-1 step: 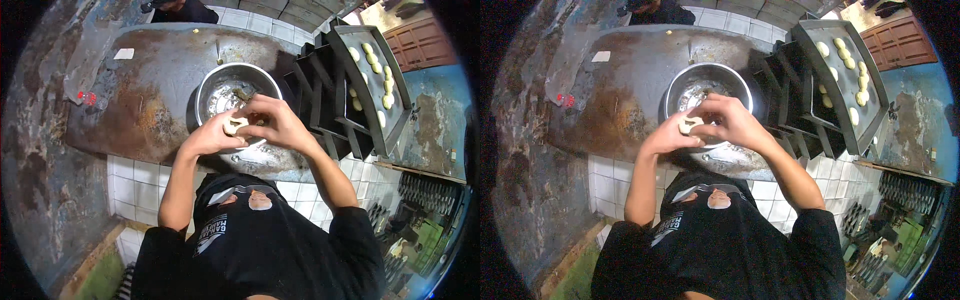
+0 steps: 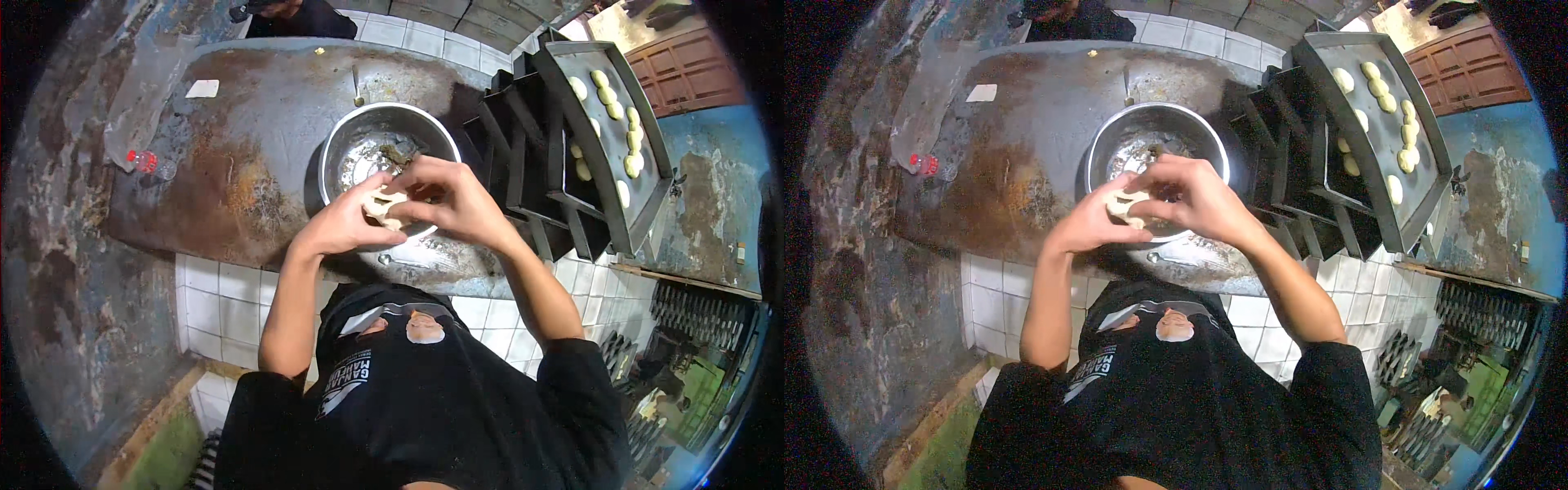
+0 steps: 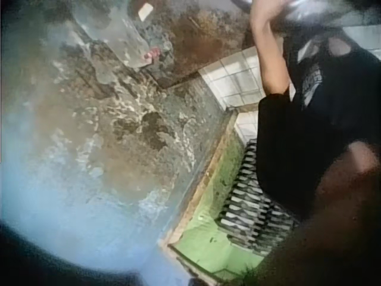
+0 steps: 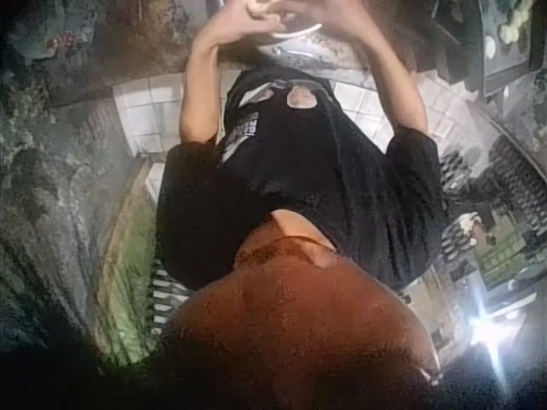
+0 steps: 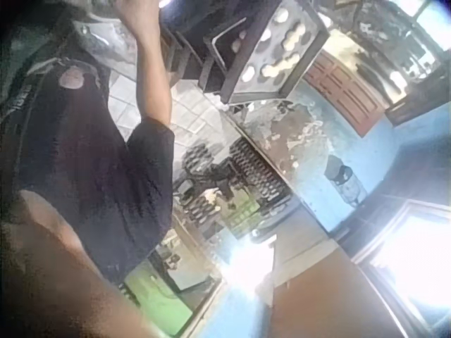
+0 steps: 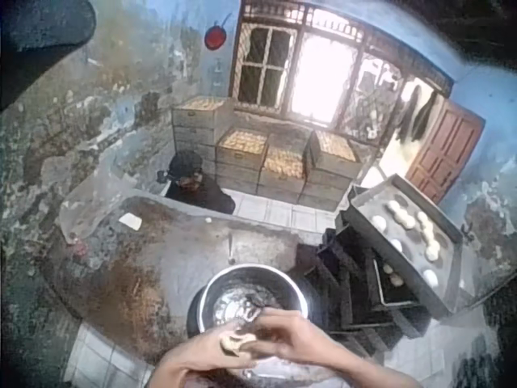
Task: The person prepares filled dough balls by taking a portion of dough, flattening it, adding a scoop of filling from a bowl, sealing the dough around the filling, and placing the finished balls onto a metal tray.
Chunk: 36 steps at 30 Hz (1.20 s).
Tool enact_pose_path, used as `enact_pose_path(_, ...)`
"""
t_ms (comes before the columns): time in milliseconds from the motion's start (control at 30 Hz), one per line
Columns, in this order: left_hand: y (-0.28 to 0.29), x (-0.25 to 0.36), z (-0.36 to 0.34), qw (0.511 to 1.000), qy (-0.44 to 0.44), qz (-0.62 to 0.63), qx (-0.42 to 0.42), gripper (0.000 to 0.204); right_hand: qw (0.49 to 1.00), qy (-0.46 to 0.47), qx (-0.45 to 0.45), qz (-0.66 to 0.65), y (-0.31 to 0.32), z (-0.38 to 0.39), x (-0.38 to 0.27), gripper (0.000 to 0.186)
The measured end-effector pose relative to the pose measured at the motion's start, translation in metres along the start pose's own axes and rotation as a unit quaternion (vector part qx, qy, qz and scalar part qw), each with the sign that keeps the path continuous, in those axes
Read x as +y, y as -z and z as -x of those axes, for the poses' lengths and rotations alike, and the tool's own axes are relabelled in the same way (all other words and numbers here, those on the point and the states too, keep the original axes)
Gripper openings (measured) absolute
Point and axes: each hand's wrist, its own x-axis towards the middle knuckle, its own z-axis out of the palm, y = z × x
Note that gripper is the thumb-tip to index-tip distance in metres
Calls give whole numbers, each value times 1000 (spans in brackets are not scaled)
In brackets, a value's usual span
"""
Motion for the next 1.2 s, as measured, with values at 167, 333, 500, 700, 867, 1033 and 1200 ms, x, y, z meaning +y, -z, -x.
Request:
enact_pose_path(167,-11,11,10,984,-57,167,30,52,970,-90,26,-226,-4,8,6,26)
enact_pose_path(333,-30,2,4,958,-122,224,129,35,975,-43,87,-199,-8,6,-22,69)
enact_pose_path(500,-40,7,3,929,17,304,211,33,951,184,71,238,6,0,-39,79)
enact_pose_path(700,-16,33,19,903,6,429,10,47,985,133,72,88,11,2,-30,25)
enact_pose_path(867,-30,44,21,972,-59,170,148,39,975,-47,60,-208,-1,6,-33,34)
enact_pose_path(1033,-38,41,23,920,14,326,215,23,967,165,129,147,0,10,-51,55)
enact_pose_path(1200,-29,37,21,911,44,402,75,32,974,177,124,64,5,11,-21,41)
